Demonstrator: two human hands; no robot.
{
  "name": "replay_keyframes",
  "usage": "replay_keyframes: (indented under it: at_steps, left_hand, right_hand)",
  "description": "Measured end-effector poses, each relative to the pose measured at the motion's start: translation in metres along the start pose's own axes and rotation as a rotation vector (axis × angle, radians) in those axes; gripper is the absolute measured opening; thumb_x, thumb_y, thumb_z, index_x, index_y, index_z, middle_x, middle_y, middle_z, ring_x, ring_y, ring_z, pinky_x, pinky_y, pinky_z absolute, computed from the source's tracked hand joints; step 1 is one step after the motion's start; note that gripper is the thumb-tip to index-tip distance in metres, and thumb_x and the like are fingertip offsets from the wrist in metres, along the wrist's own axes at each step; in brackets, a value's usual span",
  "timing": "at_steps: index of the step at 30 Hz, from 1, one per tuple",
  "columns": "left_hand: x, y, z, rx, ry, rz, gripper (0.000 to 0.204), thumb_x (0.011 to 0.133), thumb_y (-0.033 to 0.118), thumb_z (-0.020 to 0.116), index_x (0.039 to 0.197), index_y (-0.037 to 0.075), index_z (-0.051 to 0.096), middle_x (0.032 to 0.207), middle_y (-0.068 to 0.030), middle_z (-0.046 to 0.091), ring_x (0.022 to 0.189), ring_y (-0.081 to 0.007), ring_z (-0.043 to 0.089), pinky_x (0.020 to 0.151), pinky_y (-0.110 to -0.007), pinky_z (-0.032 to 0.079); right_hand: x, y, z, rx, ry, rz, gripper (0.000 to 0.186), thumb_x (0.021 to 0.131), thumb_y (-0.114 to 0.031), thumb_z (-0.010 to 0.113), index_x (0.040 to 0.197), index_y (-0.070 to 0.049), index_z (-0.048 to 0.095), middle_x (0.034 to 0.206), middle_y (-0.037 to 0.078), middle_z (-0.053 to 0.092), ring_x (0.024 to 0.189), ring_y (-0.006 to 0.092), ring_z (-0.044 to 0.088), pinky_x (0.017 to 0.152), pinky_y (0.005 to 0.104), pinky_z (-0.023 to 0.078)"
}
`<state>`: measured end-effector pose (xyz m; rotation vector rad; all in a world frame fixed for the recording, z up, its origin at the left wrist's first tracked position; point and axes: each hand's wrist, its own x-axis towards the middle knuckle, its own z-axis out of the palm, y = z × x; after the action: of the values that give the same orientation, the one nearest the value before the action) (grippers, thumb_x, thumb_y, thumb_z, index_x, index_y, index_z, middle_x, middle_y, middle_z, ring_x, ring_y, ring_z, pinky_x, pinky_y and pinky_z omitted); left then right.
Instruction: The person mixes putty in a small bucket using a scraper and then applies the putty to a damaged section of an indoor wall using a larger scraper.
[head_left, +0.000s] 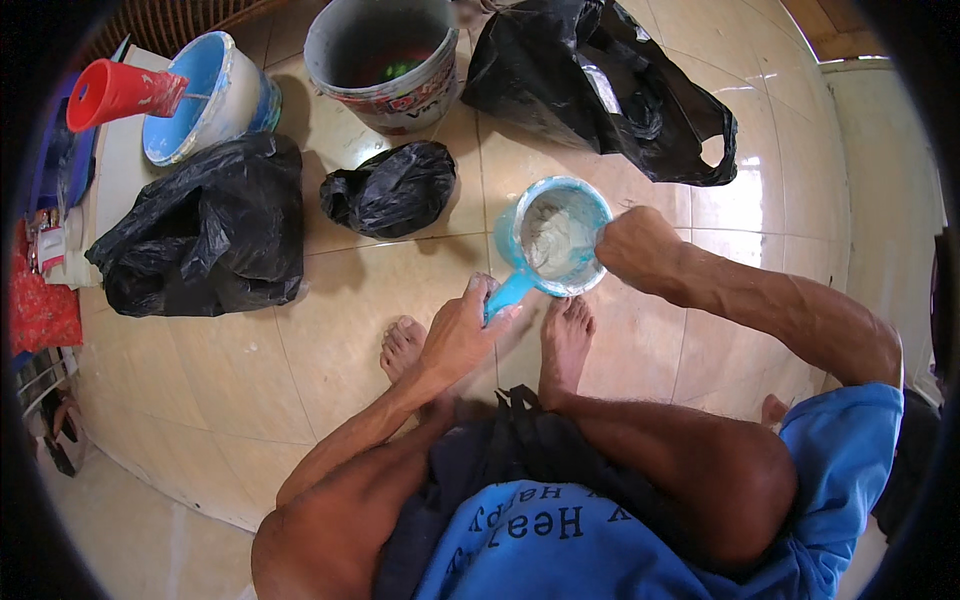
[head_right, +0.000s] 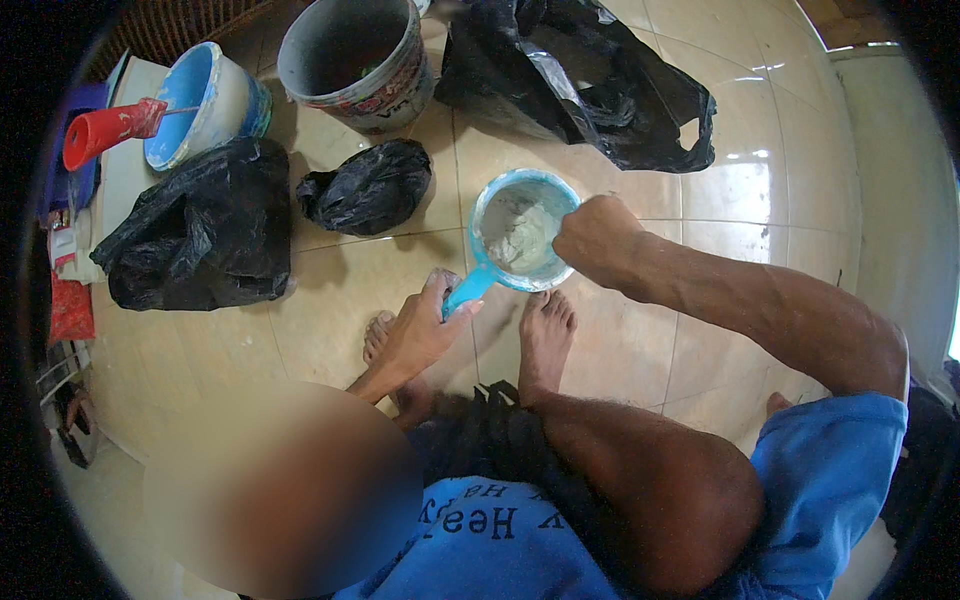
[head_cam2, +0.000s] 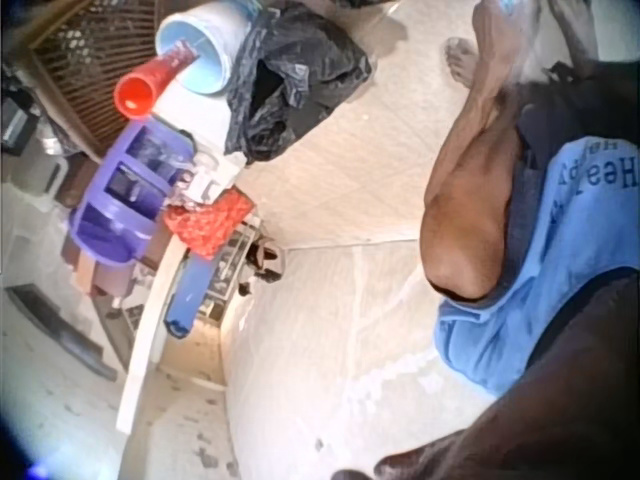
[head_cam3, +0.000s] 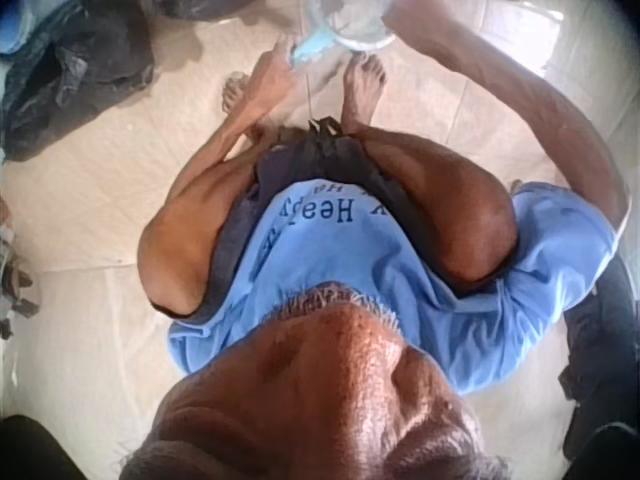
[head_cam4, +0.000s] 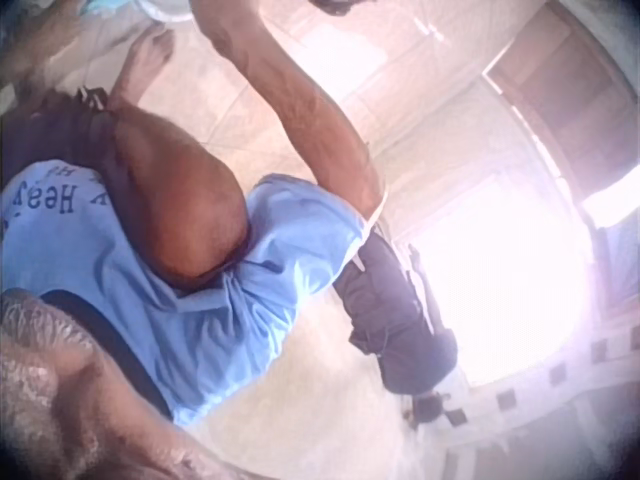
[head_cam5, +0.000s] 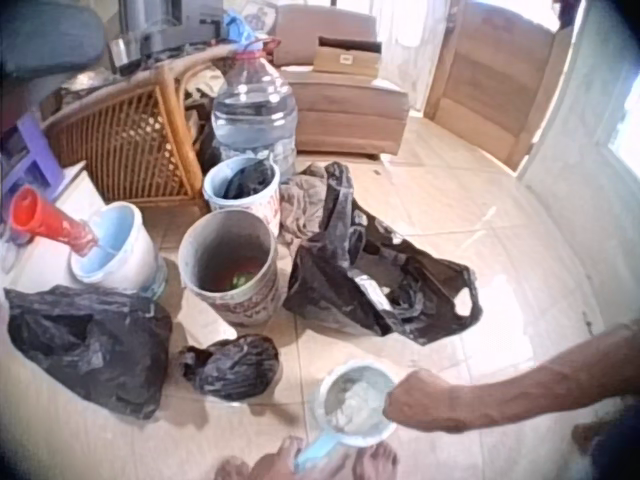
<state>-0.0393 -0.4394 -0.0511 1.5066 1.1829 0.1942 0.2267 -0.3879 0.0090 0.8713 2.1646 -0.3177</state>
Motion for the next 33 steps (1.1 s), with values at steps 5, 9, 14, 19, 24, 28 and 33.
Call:
replay_keyframes:
  at_steps: [5,9,14,19,24,28,33]
  left_hand:
    - [0.001,0.002,-0.002,-0.056,-0.081,-0.015,0.043,0.092,0.034,0.062,0.116,0.001,0.050,0.074,-0.0157,0.060,0.066,-0.0284,0.060,0.061,-0.041,0.045]
    - [0.001,-0.004,-0.004,-0.085,-0.145,-0.016,0.046,0.094,0.034,0.060,0.125,0.002,0.050,0.065,-0.0083,0.057,0.054,-0.0159,0.056,0.052,-0.033,0.044]
    - [0.004,-0.004,-0.005,-0.170,-0.147,-0.046,0.045,0.094,0.031,0.060,0.129,0.004,0.052,0.065,-0.0017,0.055,0.051,-0.0086,0.050,0.046,-0.026,0.040]
    - [0.005,0.002,-0.011,-0.254,-0.167,-0.087,0.048,0.094,0.030,0.060,0.134,0.005,0.051,0.065,0.0023,0.050,0.050,-0.0059,0.043,0.045,-0.024,0.037]
    - [-0.002,0.002,-0.023,-0.307,-0.158,-0.219,0.049,0.094,0.032,0.061,0.132,0.003,0.053,0.073,-0.0032,0.058,0.059,-0.0089,0.052,0.053,-0.027,0.045]
    - [0.009,0.007,-0.027,-0.387,-0.233,-0.212,0.049,0.094,0.030,0.062,0.134,0.003,0.053,0.070,-0.0004,0.054,0.055,-0.0072,0.048,0.048,-0.025,0.040]
    - [0.012,0.008,-0.031,-0.229,-0.123,-0.093,0.048,0.094,0.030,0.062,0.133,0.003,0.056,0.071,0.0002,0.055,0.055,-0.0077,0.047,0.050,-0.025,0.040]
  right_hand:
    - [-0.002,-0.015,0.014,0.815,0.106,0.207,0.036,0.084,-0.025,0.058,0.073,0.010,0.064,0.073,0.029,0.064,0.072,0.0418,0.066,0.069,0.0481,0.053]
    - [0.011,-0.010,-0.006,0.919,-0.014,0.348,0.030,0.089,-0.022,0.058,0.114,-0.006,0.062,0.099,0.025,0.064,0.100,0.0323,0.061,0.080,0.0473,0.050]
    - [0.016,0.016,0.009,0.808,0.303,0.358,0.029,0.075,-0.018,0.064,0.080,0.011,0.066,0.081,0.034,0.064,0.083,0.0445,0.067,0.075,0.0487,0.055]
    - [0.003,0.010,-0.009,0.398,0.209,0.325,0.020,0.072,-0.016,0.070,0.081,0.002,0.070,0.079,0.023,0.069,0.080,0.0351,0.071,0.068,0.0440,0.056]
    - [0.002,0.006,-0.039,0.033,0.262,0.076,0.007,0.072,-0.012,0.072,0.075,-0.006,0.072,0.077,0.014,0.071,0.079,0.0278,0.072,0.061,0.0390,0.056]
    - [0.024,-0.018,-0.037,0.059,0.251,-0.025,0.004,0.073,-0.009,0.069,0.069,-0.009,0.071,0.075,0.010,0.071,0.075,0.0270,0.071,0.059,0.0377,0.055]
    - [0.018,-0.030,-0.033,-0.045,0.211,-0.139,0.004,0.072,-0.009,0.069,0.068,-0.009,0.070,0.074,0.010,0.071,0.074,0.0269,0.071,0.058,0.0380,0.054]
